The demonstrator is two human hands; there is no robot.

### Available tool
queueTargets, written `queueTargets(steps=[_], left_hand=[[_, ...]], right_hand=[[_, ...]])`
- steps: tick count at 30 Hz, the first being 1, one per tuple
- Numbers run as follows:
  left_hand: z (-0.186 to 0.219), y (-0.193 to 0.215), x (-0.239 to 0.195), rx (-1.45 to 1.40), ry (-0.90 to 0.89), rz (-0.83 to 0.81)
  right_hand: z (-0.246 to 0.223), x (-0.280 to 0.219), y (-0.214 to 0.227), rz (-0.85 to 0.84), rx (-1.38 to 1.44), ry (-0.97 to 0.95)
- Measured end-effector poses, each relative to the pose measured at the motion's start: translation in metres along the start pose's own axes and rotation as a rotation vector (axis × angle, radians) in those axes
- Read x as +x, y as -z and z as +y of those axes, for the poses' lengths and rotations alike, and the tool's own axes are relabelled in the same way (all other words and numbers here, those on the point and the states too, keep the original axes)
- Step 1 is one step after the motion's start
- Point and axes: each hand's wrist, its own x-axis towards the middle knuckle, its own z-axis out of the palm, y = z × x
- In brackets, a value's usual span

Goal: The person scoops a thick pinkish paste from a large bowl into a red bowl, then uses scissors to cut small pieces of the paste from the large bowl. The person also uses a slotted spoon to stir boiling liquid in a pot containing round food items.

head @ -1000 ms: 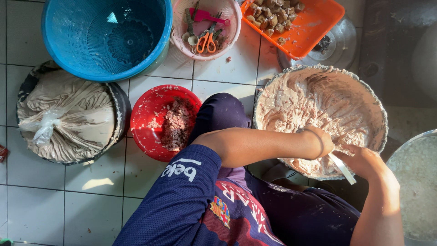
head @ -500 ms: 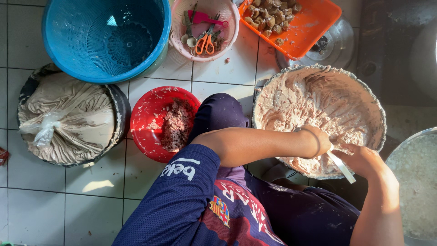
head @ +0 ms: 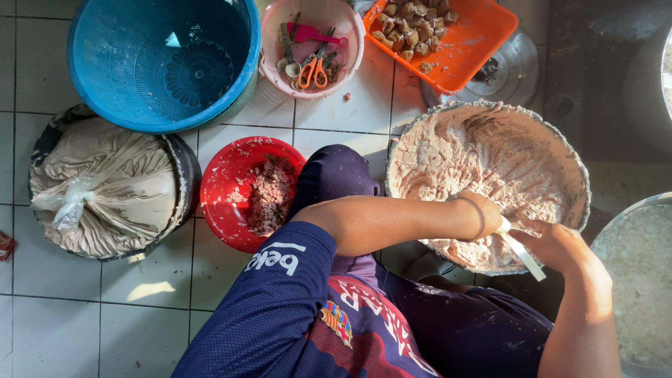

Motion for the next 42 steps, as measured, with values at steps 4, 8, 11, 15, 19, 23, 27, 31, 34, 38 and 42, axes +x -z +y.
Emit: queueTargets(steps=[4,8,11,15,19,23,27,31,34,38,42], left_hand=[[0.002,0.009,-0.007,-0.011,-0.003,-0.027],[0.007,0.021,-0.018,0.000,-0.012,-0.012],[0.014,0.030,-0.023,-0.090,0.011,0.015],[0.027,0.038,-0.020,-0.236,0.144,0.049],[0.025,0.041,-0.021,-0.287,0.085,0.086],[0.023,0.038,-0.027,-0.141,-0.118,0.171],[0.020,0.031,-0.030,-0.202,-0.128,0.235],[0.016,0.017,-0.021,-0.494,0.043,0.175],[0.009,0.003,-0.015,-0.304,-0.059,0.245],[0.001,-0.011,-0.012,-0.081,-0.124,0.332],[0.001,-0.011,-0.012,-0.073,-0.080,0.256]], right_hand=[[0.000,-0.001,0.000,-0.013,0.022,-0.017],[0.002,0.003,-0.001,-0.010,0.020,-0.036],[0.008,0.007,-0.005,-0.022,-0.010,0.016],[0.017,0.010,-0.011,0.017,-0.009,0.059],[0.020,0.013,-0.013,0.019,-0.015,0.044],[0.023,0.014,-0.019,0.039,-0.042,0.061],[0.027,0.016,-0.022,0.084,-0.041,0.121],[0.028,0.017,-0.023,0.096,-0.045,0.135],[0.026,0.014,-0.022,0.084,-0.037,0.109],[0.021,0.011,-0.020,0.076,-0.029,0.079],[0.021,0.011,-0.019,0.074,-0.032,0.065]])
